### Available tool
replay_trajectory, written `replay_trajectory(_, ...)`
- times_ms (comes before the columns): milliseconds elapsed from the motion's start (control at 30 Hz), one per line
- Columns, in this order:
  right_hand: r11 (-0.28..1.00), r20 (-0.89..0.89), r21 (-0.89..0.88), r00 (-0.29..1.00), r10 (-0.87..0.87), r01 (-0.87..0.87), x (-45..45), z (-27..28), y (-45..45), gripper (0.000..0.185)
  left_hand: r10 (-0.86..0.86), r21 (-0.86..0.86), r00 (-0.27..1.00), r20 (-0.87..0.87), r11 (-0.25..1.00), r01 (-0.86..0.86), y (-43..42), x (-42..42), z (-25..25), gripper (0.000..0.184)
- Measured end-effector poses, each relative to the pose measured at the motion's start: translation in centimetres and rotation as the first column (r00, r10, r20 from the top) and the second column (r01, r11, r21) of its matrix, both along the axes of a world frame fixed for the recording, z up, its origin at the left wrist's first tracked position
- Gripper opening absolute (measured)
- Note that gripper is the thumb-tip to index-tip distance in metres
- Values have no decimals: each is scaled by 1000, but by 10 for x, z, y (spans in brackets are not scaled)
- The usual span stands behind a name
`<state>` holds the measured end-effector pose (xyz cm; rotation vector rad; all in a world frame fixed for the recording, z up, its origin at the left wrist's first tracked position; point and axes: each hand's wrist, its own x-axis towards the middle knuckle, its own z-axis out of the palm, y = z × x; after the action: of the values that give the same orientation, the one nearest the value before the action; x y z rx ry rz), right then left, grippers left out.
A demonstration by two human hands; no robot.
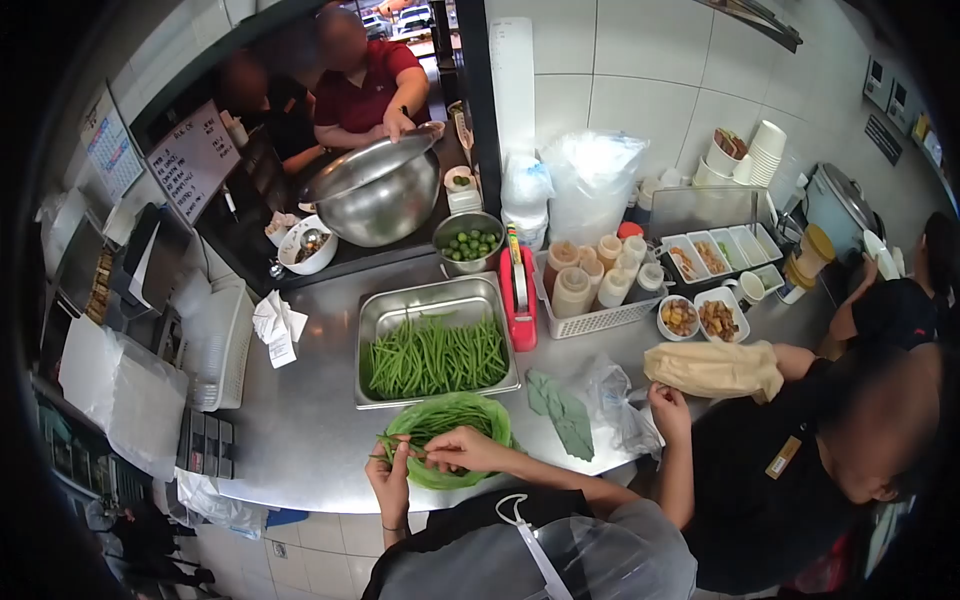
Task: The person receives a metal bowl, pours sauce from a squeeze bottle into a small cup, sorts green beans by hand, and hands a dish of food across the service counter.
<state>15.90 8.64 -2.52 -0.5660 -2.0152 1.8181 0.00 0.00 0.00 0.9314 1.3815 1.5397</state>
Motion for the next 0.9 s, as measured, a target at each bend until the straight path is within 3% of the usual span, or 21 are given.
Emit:
replay_trajectory(67, 972, -39, -235, 999, -26, 17, 7, -13, 0, 20, 78, 4, 996, -41, 997, -78, -1, 3, -12, 12)
replay_trajectory(100, 974, -72, -222, 996, -53, 36, -19, -3, 3, 16, 76, 15, 992, -100, 997, -75, 0, -22, 7, 12)
replay_trajectory(200, 988, 9, -26, 988, -155, 155, 5, 5, -2, 12, 84, -16, 988, 131, 996, -82, -4, -3, 0, 10)
replay_trajectory(233, 988, 9, -30, 988, -151, 151, 5, 10, -6, 12, 88, -20, 988, 131, 996, -86, -3, -2, -5, 10)
replay_trajectory(300, 861, -259, 296, 902, -344, 413, 3, 21, -14, 9, -10, 47, 819, 574, 999, -20, 0, 2, -9, 12)
replay_trajectory(333, 848, -367, 248, 856, -365, 468, -2, 24, -18, 7, -3, 21, 787, 617, 1000, -13, 3, 4, -8, 13)
replay_trajectory(367, 854, -365, 242, 858, -360, 461, -3, 23, -20, 7, 8, 15, 787, 617, 1000, -21, 6, 2, -6, 13)
replay_trajectory(433, 897, -397, 161, 859, -323, 411, -4, 21, -19, 7, -149, 126, 652, 744, 989, 83, 21, -2, 1, 17)
replay_trajectory(467, 899, -401, 165, 860, -315, 406, -4, 21, -16, 7, -129, 83, 675, 726, 992, 100, 29, 0, 9, 22)
replay_trajectory(533, 884, -337, 422, 940, -52, 200, -3, 21, -11, 10, -118, 96, 650, 751, 993, 71, 55, -1, 12, 26)
replay_trajectory(567, 885, -334, 423, 941, -46, 193, -3, 18, -11, 10, -101, 90, 728, 679, 994, 54, 72, -8, 11, 27)
replay_trajectory(633, 620, 10, 782, 993, -116, 64, -7, 9, -8, 13, -89, 53, 902, 423, 996, 73, 111, -35, -4, 25)
replay_trajectory(667, 562, 217, 824, 955, -200, -70, -11, -6, -5, 14, -102, 16, 968, 230, 995, 101, 129, -50, -17, 22)
replay_trajectory(700, 555, 216, 829, 956, -199, -72, -12, -19, -2, 14, -101, 24, 968, 230, 995, 98, 143, -57, -29, 22)
replay_trajectory(733, 491, 190, 869, 960, -206, -66, -13, -29, 2, 13, -57, -26, 998, -22, 998, 57, 156, -63, -38, 22)
replay_trajectory(767, 422, 162, 905, 964, -213, -59, -13, -31, 7, 12, -19, -60, 962, -274, 998, 2, 175, -71, -54, 30)
replay_trajectory(800, 472, 331, 855, 927, -178, -214, -13, -28, 12, 23, -16, 45, 935, -355, 998, 35, 195, -92, -101, 57)
replay_trajectory(833, 458, 327, 863, 927, -184, -214, -13, -16, 20, 23, -10, 62, 935, -356, 997, 35, 186, -86, -87, 57)
replay_trajectory(900, 712, -175, 654, 967, -187, 256, -16, 13, 47, 45, 61, -24, 687, -724, 993, -113, 168, -80, -62, 63)
